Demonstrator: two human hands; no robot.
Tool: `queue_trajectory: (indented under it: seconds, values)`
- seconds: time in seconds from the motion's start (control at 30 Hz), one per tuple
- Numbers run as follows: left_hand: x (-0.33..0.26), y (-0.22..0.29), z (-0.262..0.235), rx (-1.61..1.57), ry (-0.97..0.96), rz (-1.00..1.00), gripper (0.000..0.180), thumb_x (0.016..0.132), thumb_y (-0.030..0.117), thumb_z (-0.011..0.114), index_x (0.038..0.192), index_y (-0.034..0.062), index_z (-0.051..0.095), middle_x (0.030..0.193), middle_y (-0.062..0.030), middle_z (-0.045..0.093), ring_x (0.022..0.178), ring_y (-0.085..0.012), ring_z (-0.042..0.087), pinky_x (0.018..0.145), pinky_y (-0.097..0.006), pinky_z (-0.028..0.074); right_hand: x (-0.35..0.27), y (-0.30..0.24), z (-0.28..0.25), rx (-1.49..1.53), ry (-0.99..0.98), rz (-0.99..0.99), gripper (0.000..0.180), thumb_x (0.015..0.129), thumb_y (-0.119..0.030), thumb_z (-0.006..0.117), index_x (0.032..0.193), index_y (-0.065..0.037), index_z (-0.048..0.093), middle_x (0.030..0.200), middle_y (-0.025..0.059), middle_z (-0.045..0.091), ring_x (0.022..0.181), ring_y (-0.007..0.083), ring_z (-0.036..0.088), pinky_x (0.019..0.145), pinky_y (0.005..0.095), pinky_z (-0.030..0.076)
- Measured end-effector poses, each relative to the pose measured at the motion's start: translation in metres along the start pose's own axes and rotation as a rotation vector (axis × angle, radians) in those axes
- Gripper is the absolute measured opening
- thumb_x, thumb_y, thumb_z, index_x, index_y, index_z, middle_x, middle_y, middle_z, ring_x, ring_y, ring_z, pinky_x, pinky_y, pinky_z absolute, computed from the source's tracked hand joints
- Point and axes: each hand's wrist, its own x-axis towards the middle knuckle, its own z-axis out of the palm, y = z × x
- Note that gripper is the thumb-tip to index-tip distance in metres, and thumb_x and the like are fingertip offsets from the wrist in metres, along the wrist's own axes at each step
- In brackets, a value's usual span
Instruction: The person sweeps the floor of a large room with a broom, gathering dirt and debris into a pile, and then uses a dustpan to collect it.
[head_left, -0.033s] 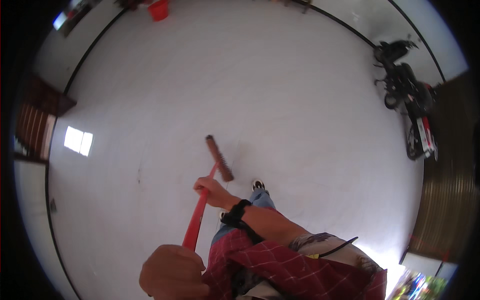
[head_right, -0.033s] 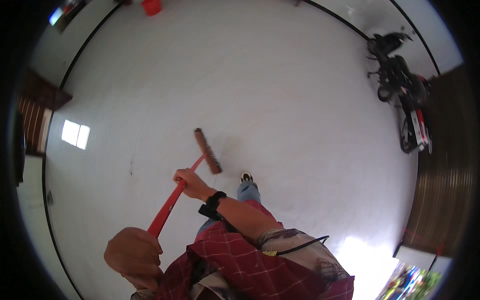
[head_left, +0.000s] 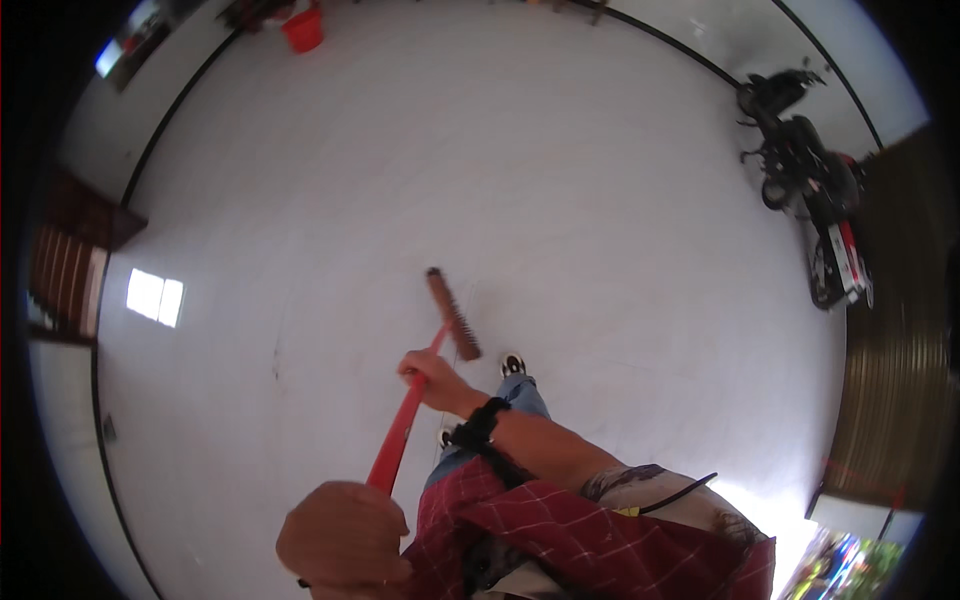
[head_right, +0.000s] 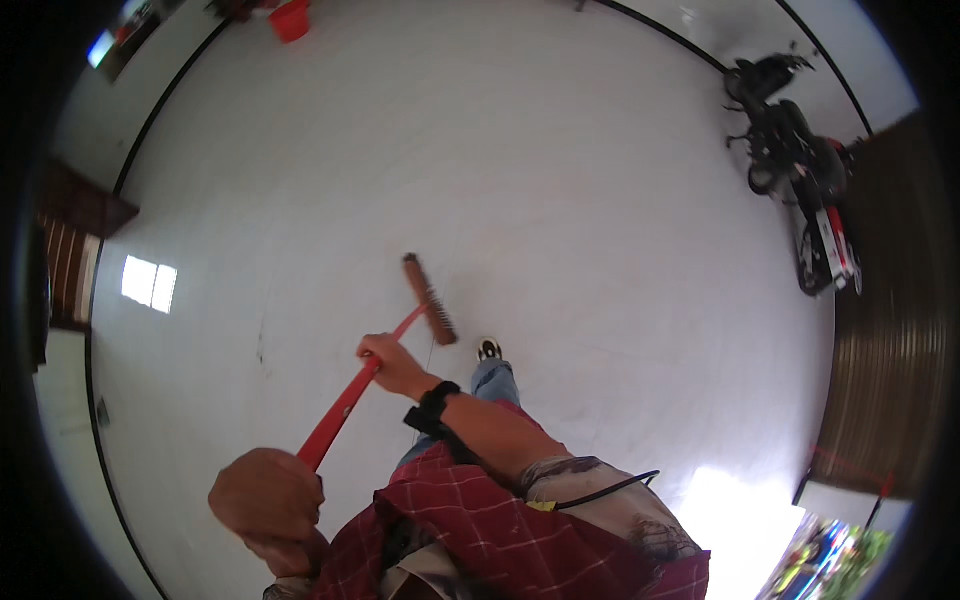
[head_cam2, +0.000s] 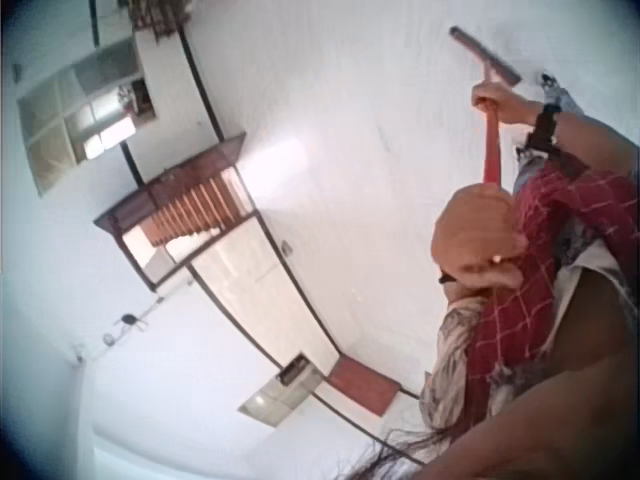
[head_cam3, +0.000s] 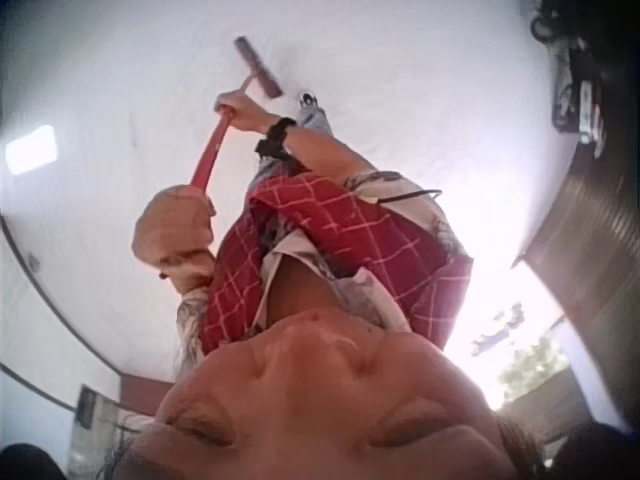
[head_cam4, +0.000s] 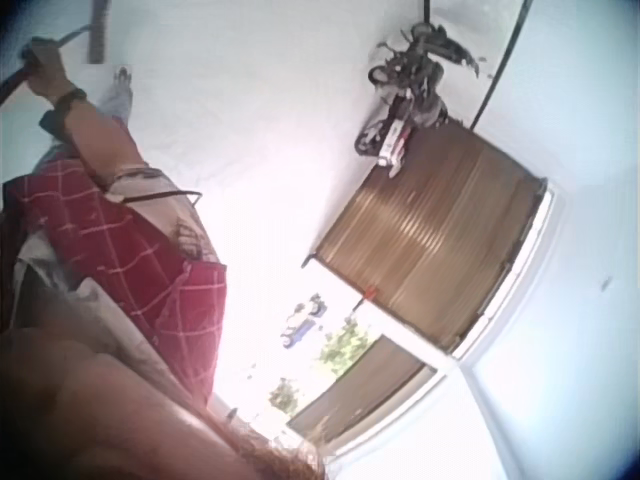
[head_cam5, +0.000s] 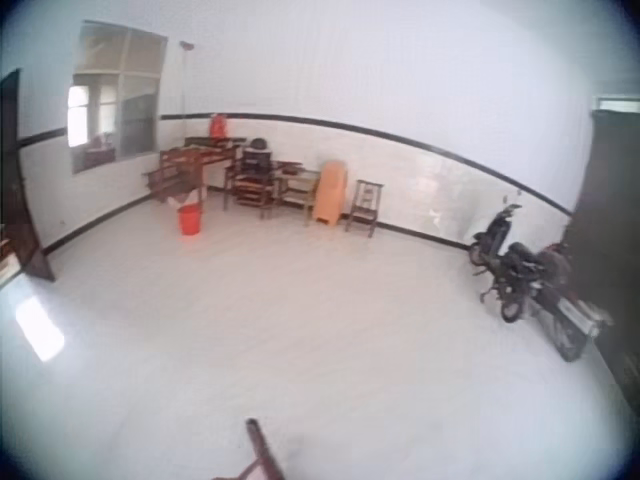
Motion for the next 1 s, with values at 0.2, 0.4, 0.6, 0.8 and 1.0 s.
queue_trajectory:
  seconds: [0.2,0.4,0.6,0.8,1.0]
  values:
    - [0.061,-0.137,0.059,-0.34,-0.001,-0.432,0.018,0.067,0.008,0.065,0.081,-0.0031,0.062,0.075,-0.0122,0.061,0.07,-0.0239,0.058,0.063,-0.031,0.044,-0.029,0.091,-0.201,-0.427,0.429,-0.01,0.01,0.068,0.0,0.057,0.076,-0.006,0.054,0.073,0.0111,0.056,0.075,0.0314,0.053,0.068,0.0395,0.041]
    - [0.099,-0.228,0.09,-0.417,0.093,-0.744,0.014,0.08,-0.007,0.046,0.084,-0.0041,0.059,0.075,-0.0101,0.058,0.059,-0.0107,0.046,0.054,-0.025,0.037,-0.041,0.157,-0.294,-0.566,0.408,0.153,0.006,0.071,-0.001,0.059,0.076,-0.006,0.057,0.076,0.0107,0.06,0.073,0.0306,0.057,0.065,0.0398,0.045]
    - [0.095,-0.21,0.045,-0.151,0.445,-0.737,0.007,0.075,-0.004,0.051,0.075,-0.0041,0.058,0.071,-0.0112,0.059,0.053,-0.0131,0.047,0.05,-0.028,0.039,0.001,0.181,-0.209,-0.362,0.474,0.154,0.012,0.065,-0.004,0.06,0.073,-0.009,0.054,0.075,0.011,0.057,0.076,0.0346,0.052,0.068,0.0429,0.04]
    - [0.131,-0.107,-0.007,0.258,0.383,-0.517,0.014,0.084,0.001,0.042,0.075,-0.0041,0.052,0.049,-0.0098,0.048,0.039,-0.0147,0.039,0.044,-0.029,0.034,0.1,0.084,-0.066,0.008,0.191,0.091,0.016,0.065,0.0,0.058,0.077,-0.008,0.053,0.076,0.0113,0.055,0.077,0.0342,0.051,0.066,0.0432,0.041]
    - [0.17,-0.121,0.028,0.455,0.372,-0.372,0.017,0.079,0.01,0.051,0.065,-0.0007,0.054,0.049,-0.007,0.048,0.039,-0.0157,0.04,0.043,-0.029,0.038,0.126,0.078,-0.09,0.193,-0.173,0.083,0.01,0.072,0.001,0.057,0.079,-0.004,0.054,0.08,0.0122,0.059,0.082,0.0331,0.054,0.07,0.0422,0.044]
